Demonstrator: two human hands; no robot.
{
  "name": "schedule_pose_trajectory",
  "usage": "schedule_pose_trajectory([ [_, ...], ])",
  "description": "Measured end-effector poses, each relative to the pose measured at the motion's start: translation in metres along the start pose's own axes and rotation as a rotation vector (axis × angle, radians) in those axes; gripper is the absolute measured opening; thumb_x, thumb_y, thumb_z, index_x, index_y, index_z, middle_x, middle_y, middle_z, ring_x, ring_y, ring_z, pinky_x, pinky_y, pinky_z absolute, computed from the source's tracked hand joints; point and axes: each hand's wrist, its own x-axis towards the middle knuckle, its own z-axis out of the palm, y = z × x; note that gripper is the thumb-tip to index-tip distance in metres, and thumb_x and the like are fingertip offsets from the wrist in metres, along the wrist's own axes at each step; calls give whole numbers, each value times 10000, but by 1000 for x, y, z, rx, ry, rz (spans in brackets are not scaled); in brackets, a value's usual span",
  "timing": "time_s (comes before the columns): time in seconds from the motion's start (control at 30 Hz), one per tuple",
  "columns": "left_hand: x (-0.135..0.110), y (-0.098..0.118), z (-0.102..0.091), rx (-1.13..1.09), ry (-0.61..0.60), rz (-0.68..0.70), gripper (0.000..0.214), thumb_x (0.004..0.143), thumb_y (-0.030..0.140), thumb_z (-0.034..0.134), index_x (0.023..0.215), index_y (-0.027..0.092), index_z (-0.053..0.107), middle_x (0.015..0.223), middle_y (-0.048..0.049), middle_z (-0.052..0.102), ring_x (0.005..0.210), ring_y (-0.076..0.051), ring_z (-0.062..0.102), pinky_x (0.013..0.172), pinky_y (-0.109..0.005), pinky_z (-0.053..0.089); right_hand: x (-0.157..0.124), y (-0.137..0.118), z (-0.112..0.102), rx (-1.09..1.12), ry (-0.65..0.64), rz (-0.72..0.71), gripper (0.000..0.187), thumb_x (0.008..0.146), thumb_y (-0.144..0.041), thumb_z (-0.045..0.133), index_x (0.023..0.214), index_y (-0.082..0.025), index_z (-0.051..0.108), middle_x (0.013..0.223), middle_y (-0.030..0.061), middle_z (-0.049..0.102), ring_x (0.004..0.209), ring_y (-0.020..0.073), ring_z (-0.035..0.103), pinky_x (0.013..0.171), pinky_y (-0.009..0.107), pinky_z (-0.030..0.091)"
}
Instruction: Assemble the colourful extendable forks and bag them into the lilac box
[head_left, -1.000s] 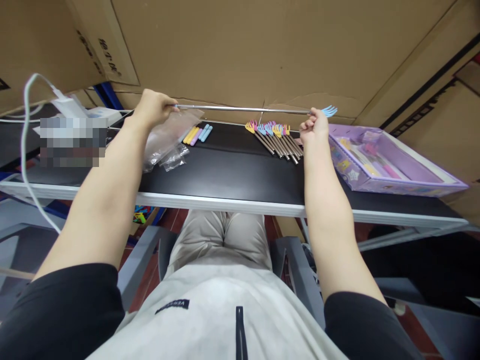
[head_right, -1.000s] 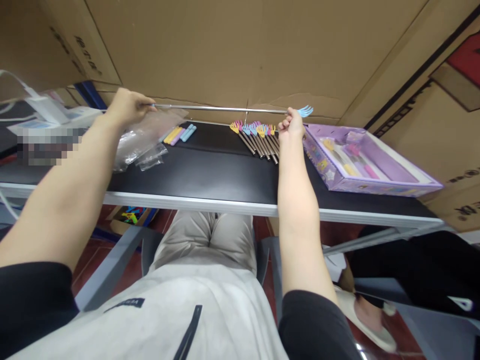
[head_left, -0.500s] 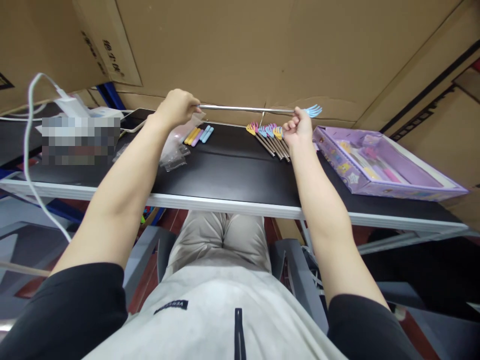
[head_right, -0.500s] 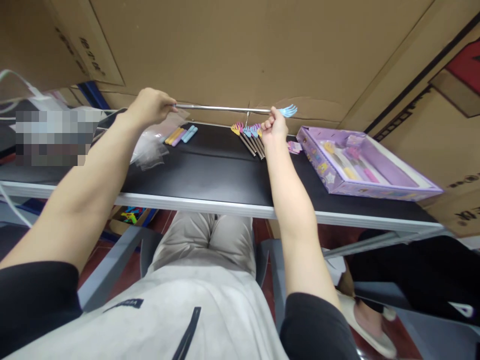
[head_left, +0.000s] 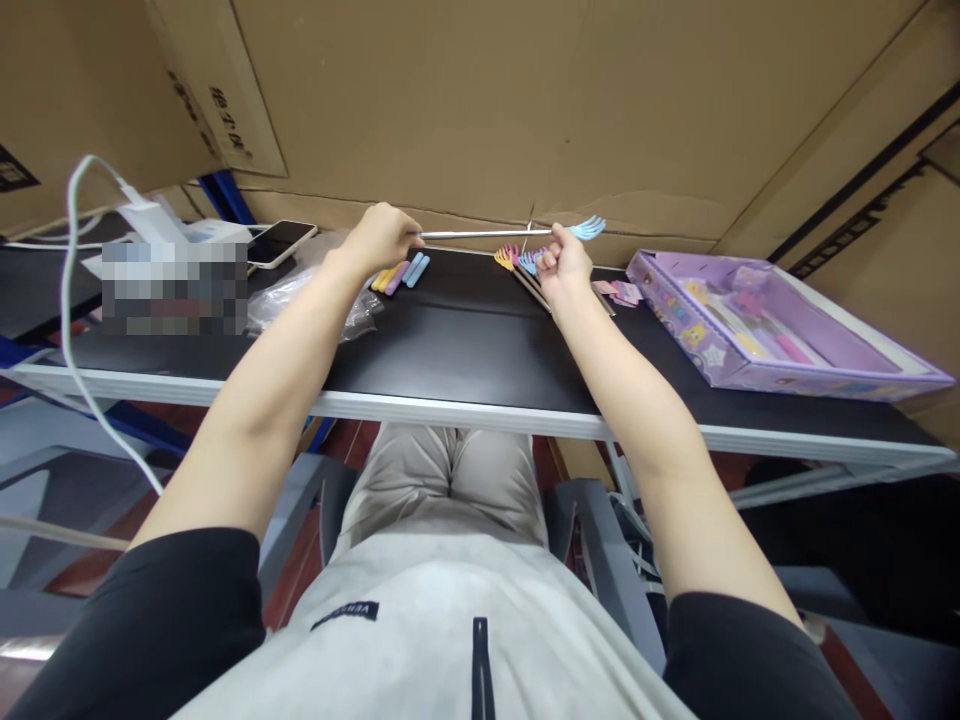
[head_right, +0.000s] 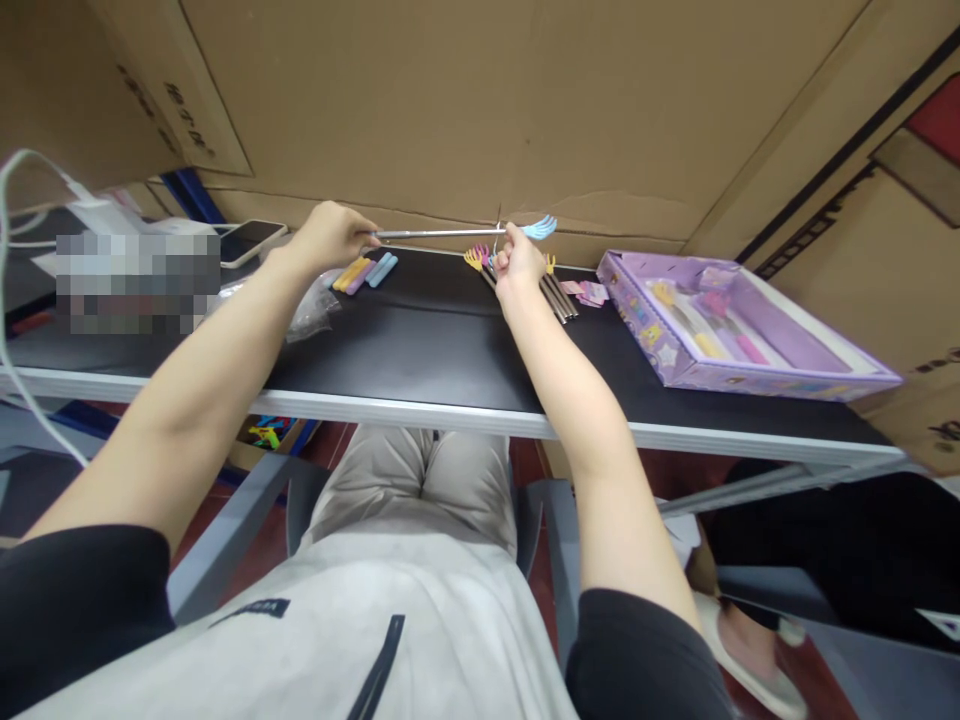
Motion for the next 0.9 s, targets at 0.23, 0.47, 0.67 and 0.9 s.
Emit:
schedule_pose_trajectory([
  [0.23,18,40,10,-83,21,27,178,874,251,645,905,227,819,811,-114,749,993,-342,688,912,-447,482,-28,7,18,34,-14,83,533,836,-287,848,686,-227,340,524,-128,263,404,22,273,411,175,243],
  [0.47,25,65,21,-102,-15,62,217,911,258,630,981,188,823,849,-134,759,1040,-349,688,950,-427,470,-57,5,34,127,31,174,436,976,-184,692,698,-218,357,488,-132,267,390,19,240,391,140,233],
  [0.67,20,69,29,-63,-11,44,274,943,303,617,1068,196,836,951,-134,797,1100,-343,689,998,-434,448,-57,13,32,88,11,152,507,902,-255,812,710,-229,343,509,-139,267,393,15,255,392,156,252],
  [0.9,14,66,18,19,9,33,301,947,254,567,1018,155,842,987,-158,810,1032,-322,722,929,-406,462,-31,17,19,92,57,74,388,931,-417,782,790,-226,475,557,-108,342,402,31,344,380,166,265],
])
